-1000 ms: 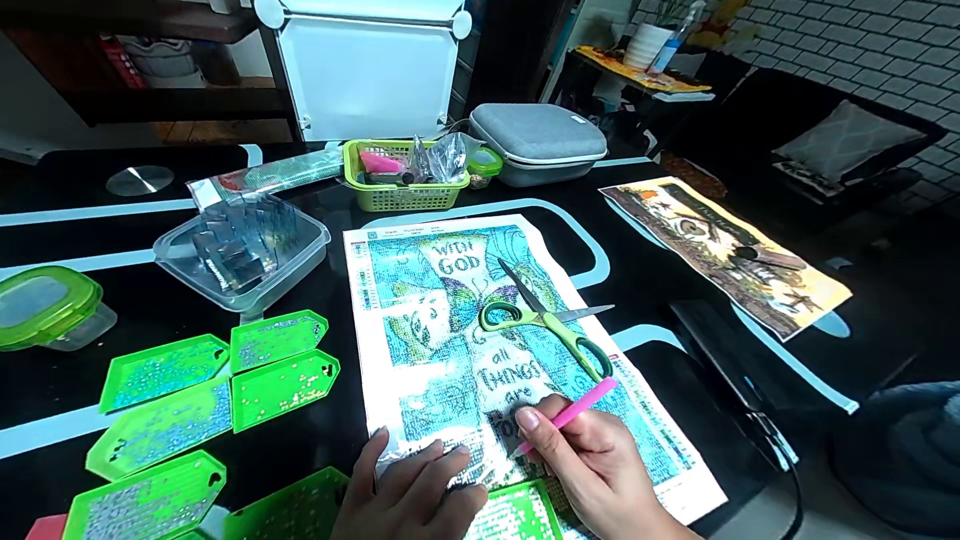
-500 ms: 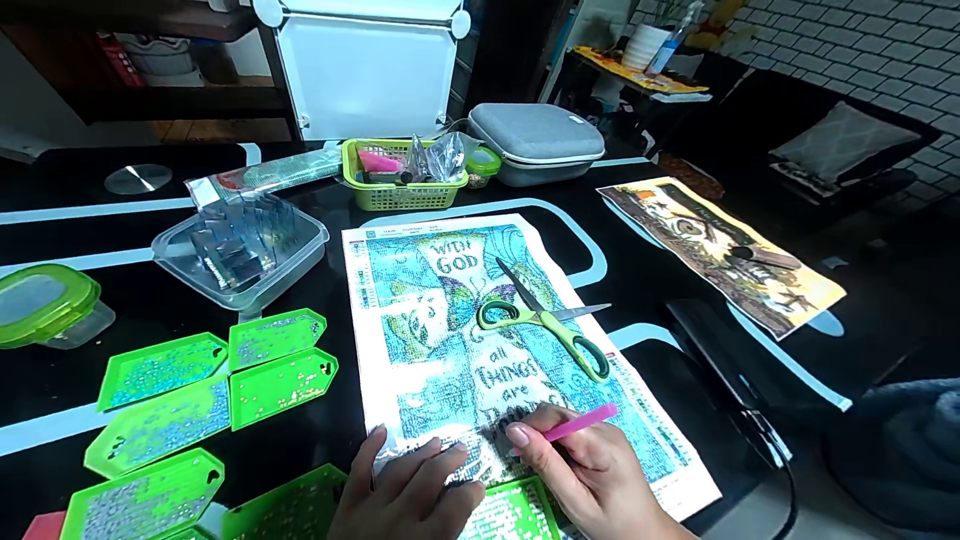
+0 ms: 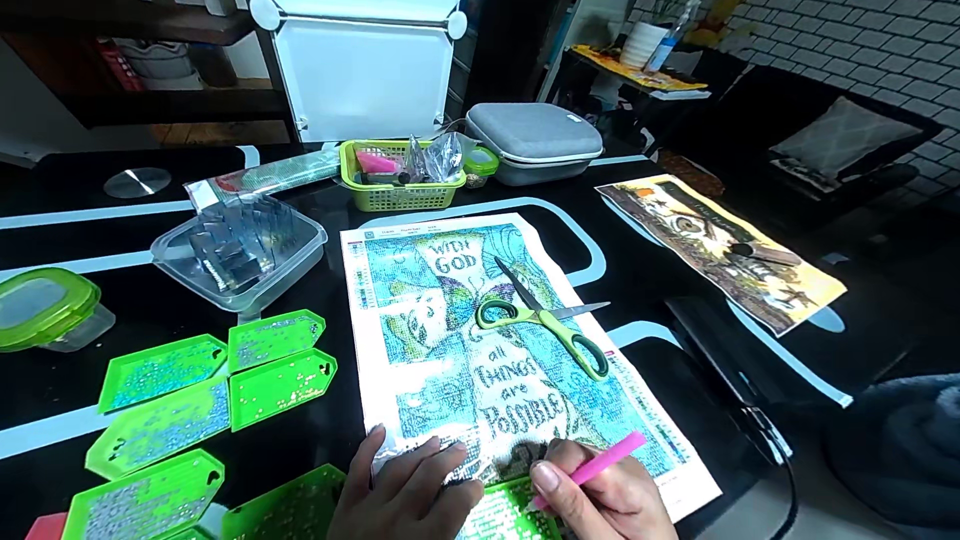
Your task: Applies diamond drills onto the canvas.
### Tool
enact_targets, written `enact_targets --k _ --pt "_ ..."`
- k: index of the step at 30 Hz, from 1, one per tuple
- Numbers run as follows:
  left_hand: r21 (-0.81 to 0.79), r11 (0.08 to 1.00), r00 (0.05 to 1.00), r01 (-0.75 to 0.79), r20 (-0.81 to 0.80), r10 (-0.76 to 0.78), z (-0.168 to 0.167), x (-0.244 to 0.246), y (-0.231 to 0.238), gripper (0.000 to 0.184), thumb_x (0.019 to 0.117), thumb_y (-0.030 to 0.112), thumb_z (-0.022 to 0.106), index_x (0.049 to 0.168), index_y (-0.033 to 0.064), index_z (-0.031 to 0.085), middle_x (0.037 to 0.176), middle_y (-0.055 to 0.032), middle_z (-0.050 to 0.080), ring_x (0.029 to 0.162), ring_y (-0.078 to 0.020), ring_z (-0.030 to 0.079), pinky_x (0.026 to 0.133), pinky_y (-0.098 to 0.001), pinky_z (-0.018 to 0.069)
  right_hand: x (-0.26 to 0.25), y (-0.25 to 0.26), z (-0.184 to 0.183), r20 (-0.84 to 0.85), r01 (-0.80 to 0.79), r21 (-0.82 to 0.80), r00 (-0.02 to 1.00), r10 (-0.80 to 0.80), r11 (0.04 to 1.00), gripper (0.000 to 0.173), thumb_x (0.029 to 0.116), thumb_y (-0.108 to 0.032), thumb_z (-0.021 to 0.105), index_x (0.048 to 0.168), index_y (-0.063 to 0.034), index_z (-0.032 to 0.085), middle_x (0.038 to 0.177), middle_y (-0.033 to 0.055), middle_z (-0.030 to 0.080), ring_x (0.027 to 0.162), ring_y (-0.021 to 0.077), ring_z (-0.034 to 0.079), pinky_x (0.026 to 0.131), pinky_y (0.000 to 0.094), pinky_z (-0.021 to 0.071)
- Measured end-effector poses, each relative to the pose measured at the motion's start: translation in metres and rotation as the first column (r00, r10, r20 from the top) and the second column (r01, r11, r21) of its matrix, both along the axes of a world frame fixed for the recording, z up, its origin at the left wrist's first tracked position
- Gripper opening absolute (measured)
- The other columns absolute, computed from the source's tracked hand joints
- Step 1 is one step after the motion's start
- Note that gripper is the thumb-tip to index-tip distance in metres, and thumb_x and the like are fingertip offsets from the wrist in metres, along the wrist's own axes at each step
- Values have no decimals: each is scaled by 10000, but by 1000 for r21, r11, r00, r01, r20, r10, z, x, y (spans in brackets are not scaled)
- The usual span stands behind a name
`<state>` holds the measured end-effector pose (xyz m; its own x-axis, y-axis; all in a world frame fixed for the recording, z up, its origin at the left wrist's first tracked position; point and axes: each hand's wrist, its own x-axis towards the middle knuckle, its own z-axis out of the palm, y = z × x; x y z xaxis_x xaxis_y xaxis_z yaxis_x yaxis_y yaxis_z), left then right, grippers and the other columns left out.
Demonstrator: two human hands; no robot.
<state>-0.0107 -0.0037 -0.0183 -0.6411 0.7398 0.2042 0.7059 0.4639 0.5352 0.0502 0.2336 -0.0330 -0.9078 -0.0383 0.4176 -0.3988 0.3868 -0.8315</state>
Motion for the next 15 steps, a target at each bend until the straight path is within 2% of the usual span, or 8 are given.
enact_targets --k 9,15 --pt "8 1000 1000 -3 -1 3 -1 0 0 425 868 487 755 1180 199 757 1331 -48 699 1295 -274 613 1172 -647 225 1 -2 -1 -31 -61 11 998 62 998 258 1073 -179 564 899 -1 633 731 77 639 674 51 629 643 174 524" --pt "3 1000 1000 2 3 -2 -1 0 0 424 872 482 752 1191 202 755 1342 -46 694 1300 -270 611 1174 -644 224 1 -1 0 -27 -76 32 997 77 997 282 1074 -183 562 868 0 620 697 85 615 645 69 612 624 187 509"
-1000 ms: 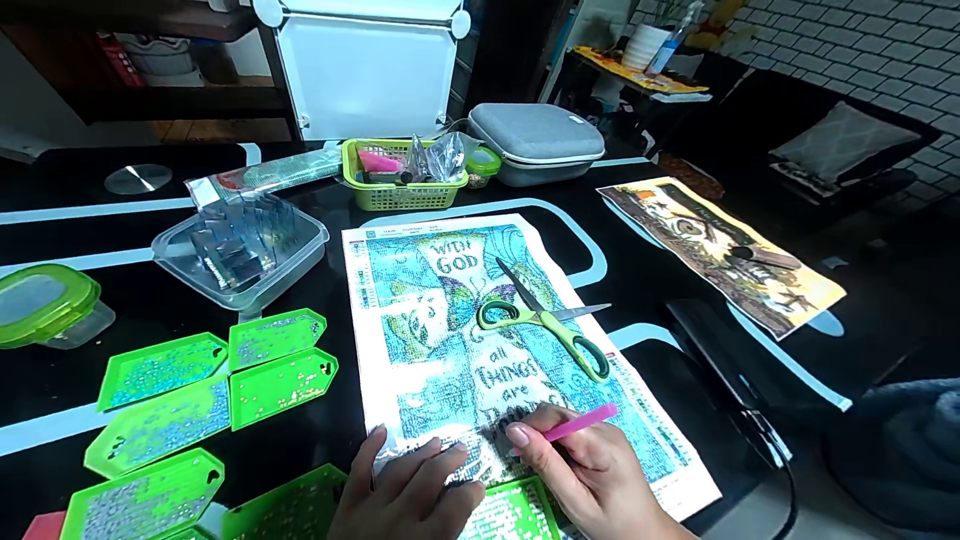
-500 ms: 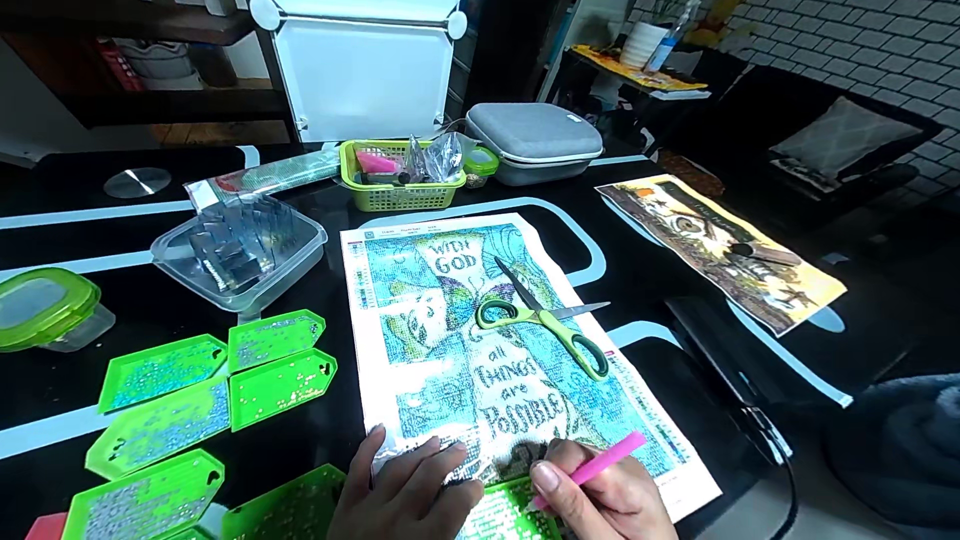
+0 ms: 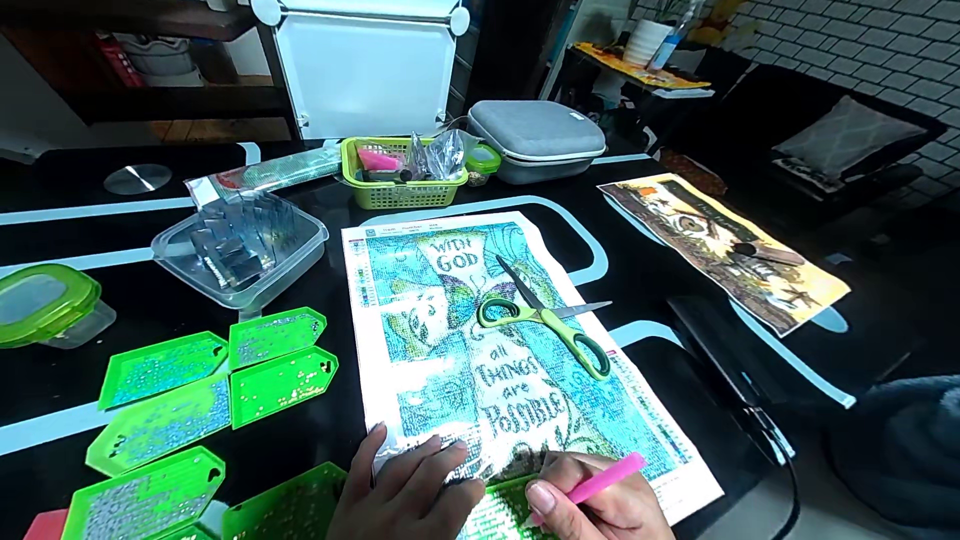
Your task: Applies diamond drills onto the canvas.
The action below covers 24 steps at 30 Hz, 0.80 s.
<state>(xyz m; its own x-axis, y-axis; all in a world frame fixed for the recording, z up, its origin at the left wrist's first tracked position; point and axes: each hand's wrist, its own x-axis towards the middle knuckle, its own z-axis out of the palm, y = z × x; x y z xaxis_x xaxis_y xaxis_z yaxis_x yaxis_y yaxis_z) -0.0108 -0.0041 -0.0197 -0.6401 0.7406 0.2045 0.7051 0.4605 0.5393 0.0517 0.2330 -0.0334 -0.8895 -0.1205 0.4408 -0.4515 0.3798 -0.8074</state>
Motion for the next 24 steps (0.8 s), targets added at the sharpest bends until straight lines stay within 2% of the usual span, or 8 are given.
enact_targets --k 5,7,10,13,18,24 --pt "4 1000 1000 -2 -13 3 -1 0 0 420 875 486 749 1188 206 753 1336 -42 697 1300 -264 610 1172 -643 225 0 1 0 -6 0 14 1000 0 1000 288 1074 -186 559 861 -2 616 689 83 613 635 71 608 622 188 507" --pt "3 1000 1000 -2 -14 2 -1 0 0 425 877 490 746 1193 207 752 1338 -41 696 1300 -264 610 1174 -640 224 -1 1 1 20 8 -37 1000 -7 999 281 1080 -189 551 878 -5 619 693 69 617 635 44 608 607 172 509" --pt "-10 1000 1000 -2 -8 2 0 0 0 426 876 487 748 1193 203 754 1340 -42 695 1296 -271 612 1175 -641 223 -7 2 4 110 58 -184 993 -38 981 233 1083 -199 547 923 -60 644 734 -11 663 656 -25 625 604 141 525" --pt "-17 1000 1000 0 -5 0 1 0 0 425 876 487 748 1191 202 755 1339 -46 696 1297 -271 611 1174 -641 221 -21 4 3 119 147 -235 985 -121 961 236 1083 -210 545 908 -100 659 753 -61 679 655 -41 626 586 128 519" --pt "-26 1000 1000 -2 6 3 3 0 1 420 875 482 752 1190 203 757 1340 -45 696 1295 -269 613 1176 -641 225 -33 5 -6 27 174 -132 985 -172 976 253 1081 -201 547 893 -63 643 726 -44 644 641 -44 600 576 109 496" --pt "-25 1000 1000 3 10 -3 3 -1 0 421 883 490 742 1191 203 753 1343 -50 694 1298 -270 612 1172 -641 229 -32 6 -10 23 177 -96 984 -176 979 261 1078 -205 557 881 -54 641 702 -33 625 619 -40 583 560 112 481"
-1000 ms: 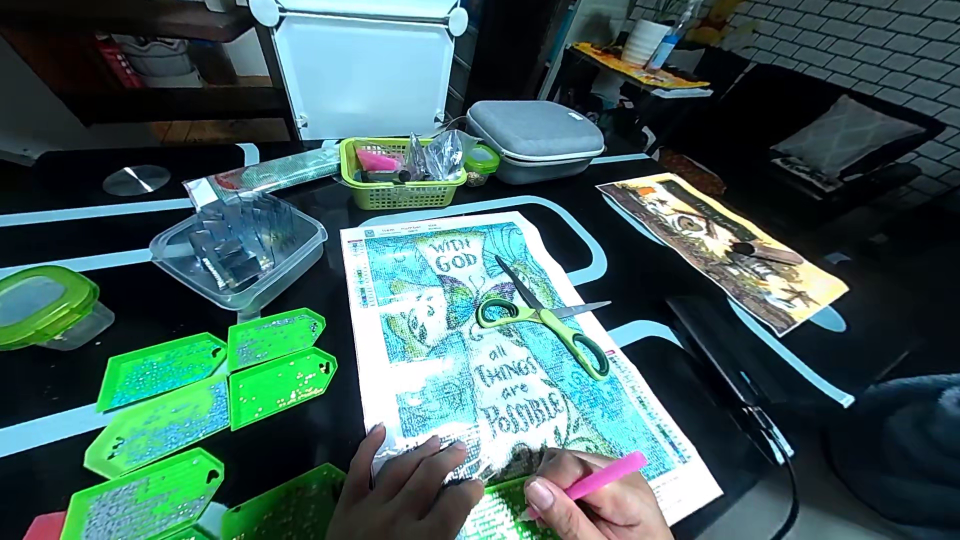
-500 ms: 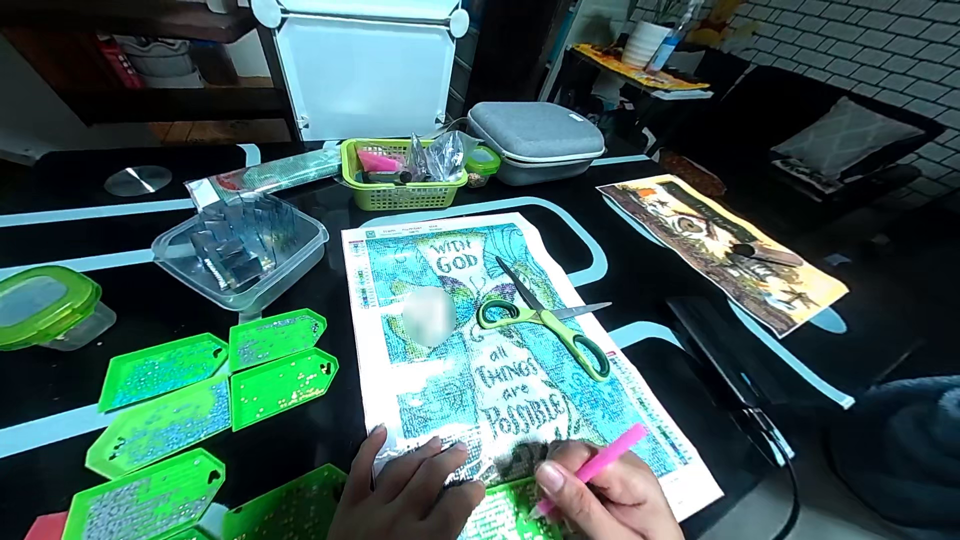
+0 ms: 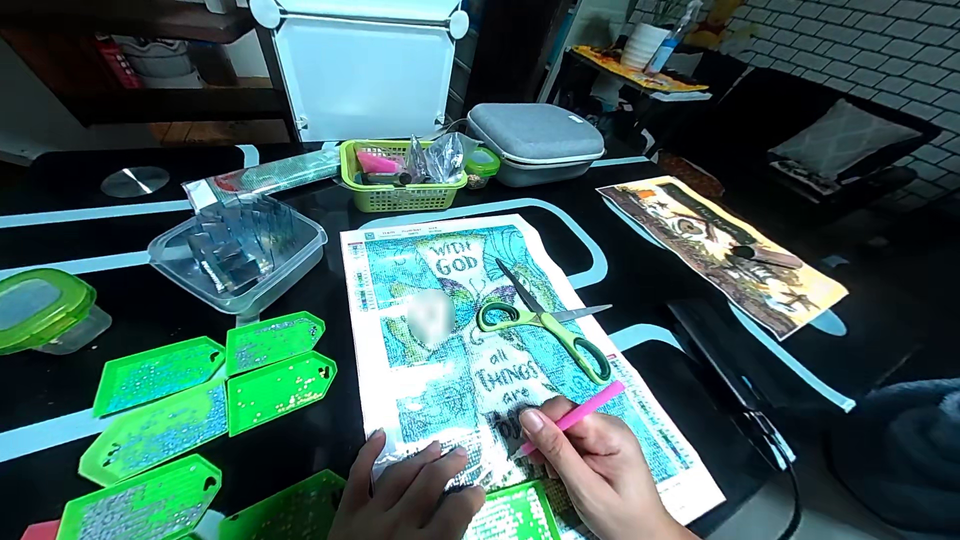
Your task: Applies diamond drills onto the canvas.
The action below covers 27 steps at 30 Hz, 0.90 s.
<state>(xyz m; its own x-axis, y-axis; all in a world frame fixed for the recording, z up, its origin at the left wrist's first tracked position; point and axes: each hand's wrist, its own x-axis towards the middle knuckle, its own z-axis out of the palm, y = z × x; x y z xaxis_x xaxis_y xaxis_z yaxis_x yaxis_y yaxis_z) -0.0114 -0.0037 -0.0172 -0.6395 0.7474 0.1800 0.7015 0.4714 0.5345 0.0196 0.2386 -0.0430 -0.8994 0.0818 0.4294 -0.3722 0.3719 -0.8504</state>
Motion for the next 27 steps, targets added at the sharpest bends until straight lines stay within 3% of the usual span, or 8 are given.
enact_targets --k 13,17,20,27 --pt "12 1000 1000 -6 -1 6 -1 1 0 424 879 490 745 1191 204 756 1345 -41 693 1307 -268 605 1180 -635 219 2 -2 -1 -103 57 264 994 -31 963 301 1087 -251 533 900 -36 630 709 28 608 615 5 574 570 134 477" --pt "11 1000 1000 -7 -18 8 -1 1 0 423 882 495 740 1191 208 754 1343 -43 694 1303 -265 609 1178 -631 226 3 3 7 39 -14 77 999 11 997 257 1074 -227 568 927 -47 680 744 -18 672 642 -22 619 580 132 516" --pt "18 1000 1000 -6 -19 6 -2 0 0 422 882 492 740 1189 201 755 1340 -45 695 1297 -268 613 1176 -633 225 16 4 11 50 -42 -50 998 44 998 237 1084 -218 547 935 -73 662 768 -31 689 675 -27 644 604 139 540" --pt "24 1000 1000 -5 -11 6 -2 1 0 425 868 478 758 1189 199 756 1326 -52 704 1287 -283 621 1165 -657 234 40 -3 10 27 -108 38 994 107 993 274 1080 -193 551 887 -11 617 717 61 624 658 29 611 618 169 507"
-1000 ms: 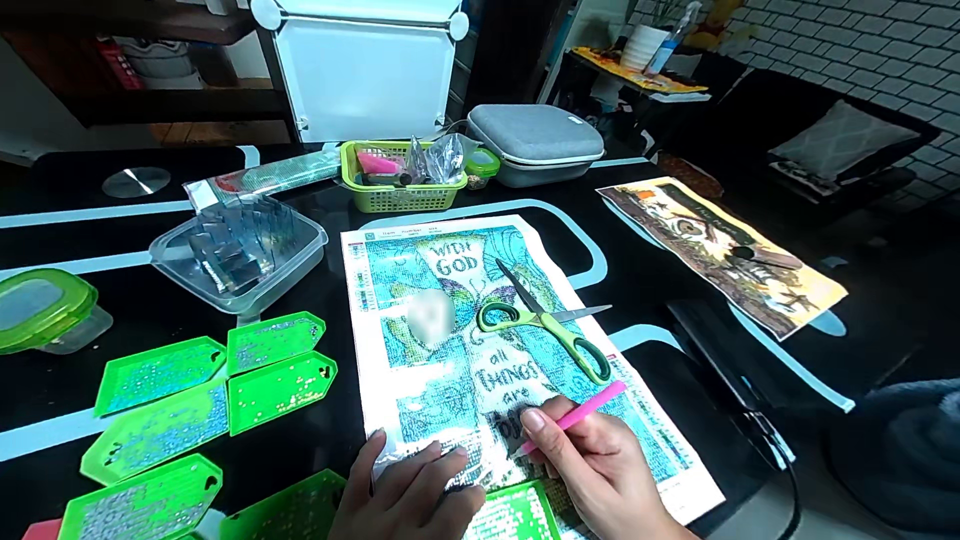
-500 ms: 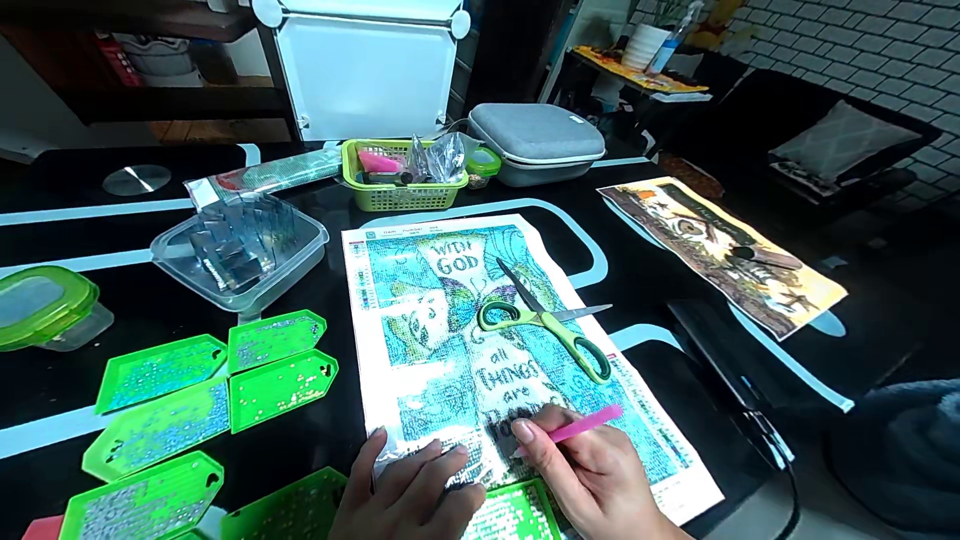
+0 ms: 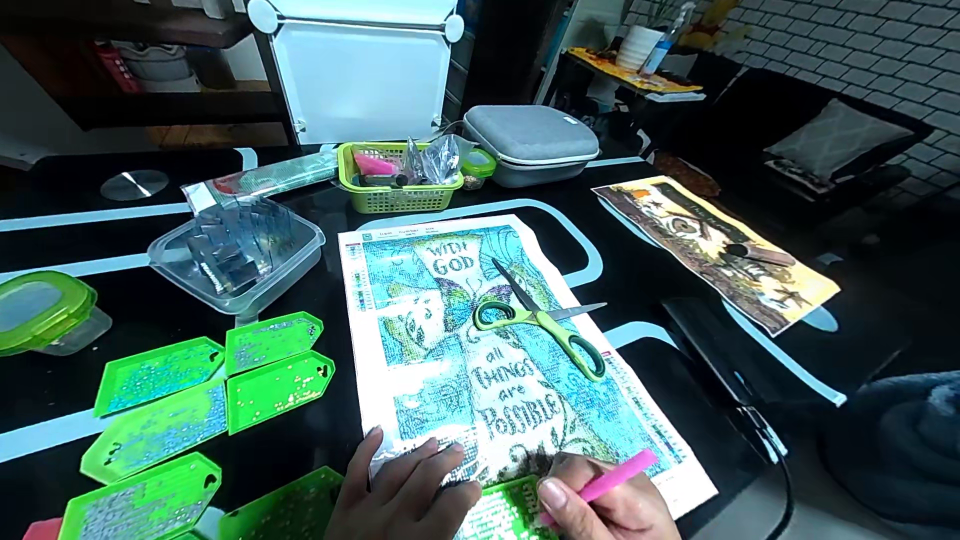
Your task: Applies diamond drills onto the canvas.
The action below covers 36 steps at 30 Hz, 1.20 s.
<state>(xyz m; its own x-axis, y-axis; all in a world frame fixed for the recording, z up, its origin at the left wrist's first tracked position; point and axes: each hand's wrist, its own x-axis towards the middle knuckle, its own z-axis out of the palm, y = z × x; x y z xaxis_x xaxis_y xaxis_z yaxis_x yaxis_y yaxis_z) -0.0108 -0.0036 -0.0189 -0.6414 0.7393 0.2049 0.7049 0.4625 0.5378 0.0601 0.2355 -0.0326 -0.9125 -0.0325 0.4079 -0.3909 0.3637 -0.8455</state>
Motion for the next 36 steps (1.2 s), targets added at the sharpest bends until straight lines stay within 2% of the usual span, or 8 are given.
enact_targets --k 16,28,30,34,36 --pt "-10 1000 1000 3 -5 -3 -1 0 0 418 880 487 741 1191 207 755 1339 -47 697 1289 -270 619 1165 -647 234 -1 -2 0 -33 -62 68 997 64 996 279 1073 -170 558 866 8 609 709 99 614 659 83 613 647 193 509" --pt "-8 1000 1000 5 5 -5 0 0 0 427 871 483 754 1189 198 754 1336 -49 697 1287 -280 620 1165 -655 232 -1 -2 0 -35 -72 69 997 75 995 273 1074 -174 558 878 5 620 732 100 635 681 82 634 662 194 530" --pt "-4 1000 1000 5 7 -5 1 0 -1 425 873 481 753 1190 200 755 1336 -49 698 1289 -278 618 1166 -652 231 -1 -1 0 -4 -67 2 998 67 998 261 1078 -179 554 897 -4 622 727 76 636 669 50 625 640 181 521" --pt "-15 1000 1000 8 4 -8 1 -1 0 424 880 482 745 1194 198 752 1338 -51 696 1290 -277 617 1168 -651 229 -12 2 8 112 30 -190 994 -8 981 226 1081 -212 549 926 -96 664 756 -51 690 678 -40 645 615 137 539" --pt "-22 1000 1000 6 4 -6 2 -1 0 425 882 485 743 1196 198 752 1339 -52 696 1292 -279 617 1168 -650 231 -24 5 7 84 73 -206 995 -57 976 229 1082 -222 547 917 -119 668 767 -76 694 678 -48 645 606 127 538"
